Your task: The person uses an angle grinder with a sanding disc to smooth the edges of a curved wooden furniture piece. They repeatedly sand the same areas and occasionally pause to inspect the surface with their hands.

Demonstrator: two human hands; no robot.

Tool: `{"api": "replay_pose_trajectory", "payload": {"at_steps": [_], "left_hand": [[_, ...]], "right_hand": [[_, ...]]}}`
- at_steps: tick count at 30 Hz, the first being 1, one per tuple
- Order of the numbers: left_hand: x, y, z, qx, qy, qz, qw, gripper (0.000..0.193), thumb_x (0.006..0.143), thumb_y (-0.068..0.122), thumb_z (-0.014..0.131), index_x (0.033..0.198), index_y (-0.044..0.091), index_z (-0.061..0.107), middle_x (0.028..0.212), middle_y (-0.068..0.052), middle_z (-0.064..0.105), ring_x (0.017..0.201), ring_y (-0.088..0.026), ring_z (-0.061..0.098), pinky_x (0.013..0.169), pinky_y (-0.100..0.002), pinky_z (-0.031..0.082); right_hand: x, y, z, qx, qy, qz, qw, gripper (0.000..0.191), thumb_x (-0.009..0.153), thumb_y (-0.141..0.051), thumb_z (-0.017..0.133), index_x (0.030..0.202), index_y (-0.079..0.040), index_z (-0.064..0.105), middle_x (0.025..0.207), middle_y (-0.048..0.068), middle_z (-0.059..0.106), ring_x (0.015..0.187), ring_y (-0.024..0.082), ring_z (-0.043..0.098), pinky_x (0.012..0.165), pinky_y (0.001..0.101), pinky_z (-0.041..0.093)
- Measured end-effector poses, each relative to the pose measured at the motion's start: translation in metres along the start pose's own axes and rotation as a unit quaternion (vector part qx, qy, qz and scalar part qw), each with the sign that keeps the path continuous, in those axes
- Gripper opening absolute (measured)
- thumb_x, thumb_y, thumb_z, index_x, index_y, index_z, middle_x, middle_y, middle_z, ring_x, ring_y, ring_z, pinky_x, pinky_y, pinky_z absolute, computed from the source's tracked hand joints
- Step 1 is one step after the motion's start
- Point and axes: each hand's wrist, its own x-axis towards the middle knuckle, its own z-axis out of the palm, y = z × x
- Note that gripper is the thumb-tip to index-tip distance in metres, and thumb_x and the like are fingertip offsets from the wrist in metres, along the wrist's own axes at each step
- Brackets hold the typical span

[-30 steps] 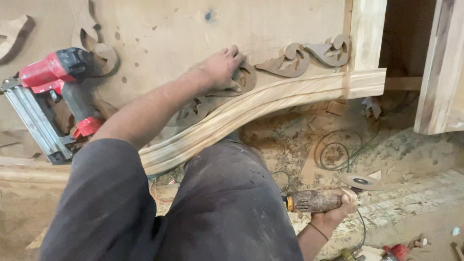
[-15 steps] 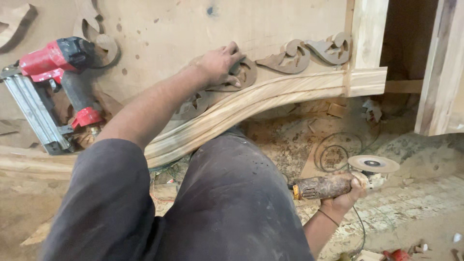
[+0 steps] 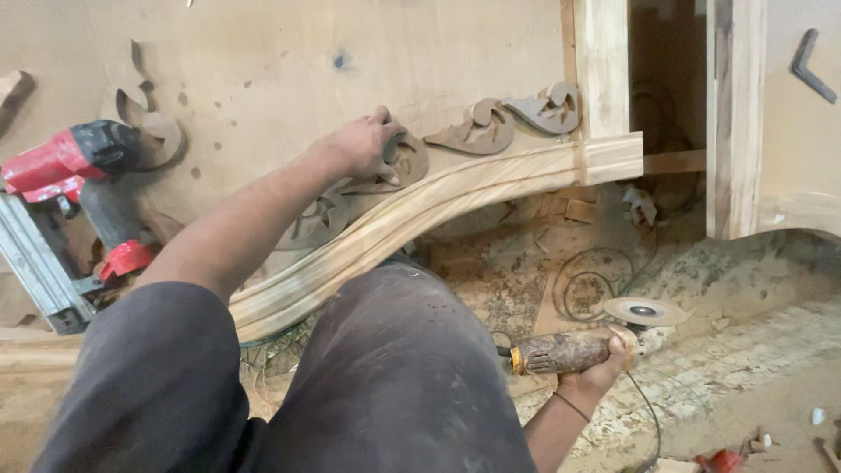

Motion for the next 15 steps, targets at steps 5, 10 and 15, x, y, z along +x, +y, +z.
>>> {"api": "replay_pose_trajectory", "payload": {"at_steps": [5,10,15], "left_hand": [[0.022,-0.012,-0.031,-0.065,0.048,-0.065,0.995,0.070,0.081,0.047,0.081,0.142,0.022,0.058,0.126,-0.013,0.062,0.114,-0.033,0.063,0.100,-0.045,0.050],[0.056,-0.017,-0.037,-0.138,0.163,-0.049,0.976,0.053,0.087,0.045,0.079,0.128,0.014,0.067,0.118,-0.012,0.069,0.109,-0.031,0.066,0.092,-0.044,0.053],[0.102,0.014,-0.018,-0.112,0.110,0.094,0.983,0.057,0.087,0.039,0.082,0.131,0.010,0.062,0.122,-0.017,0.062,0.113,-0.036,0.063,0.097,-0.044,0.052]], "right_hand": [[-0.016,0.003,-0.012,0.004,0.031,0.008,0.999,0.033,0.093,-0.031,0.063,0.121,-0.014,0.060,0.107,0.007,0.066,0.097,0.027,0.067,0.087,0.0442,0.059],[-0.031,0.000,-0.024,0.005,0.039,-0.005,0.999,0.031,0.094,-0.031,0.063,0.117,-0.012,0.061,0.105,0.009,0.065,0.096,0.028,0.068,0.087,0.0468,0.060],[-0.057,0.000,-0.032,-0.001,0.070,0.005,0.998,0.031,0.094,-0.032,0.063,0.119,-0.013,0.064,0.107,0.009,0.068,0.096,0.028,0.068,0.086,0.0435,0.059]]}}
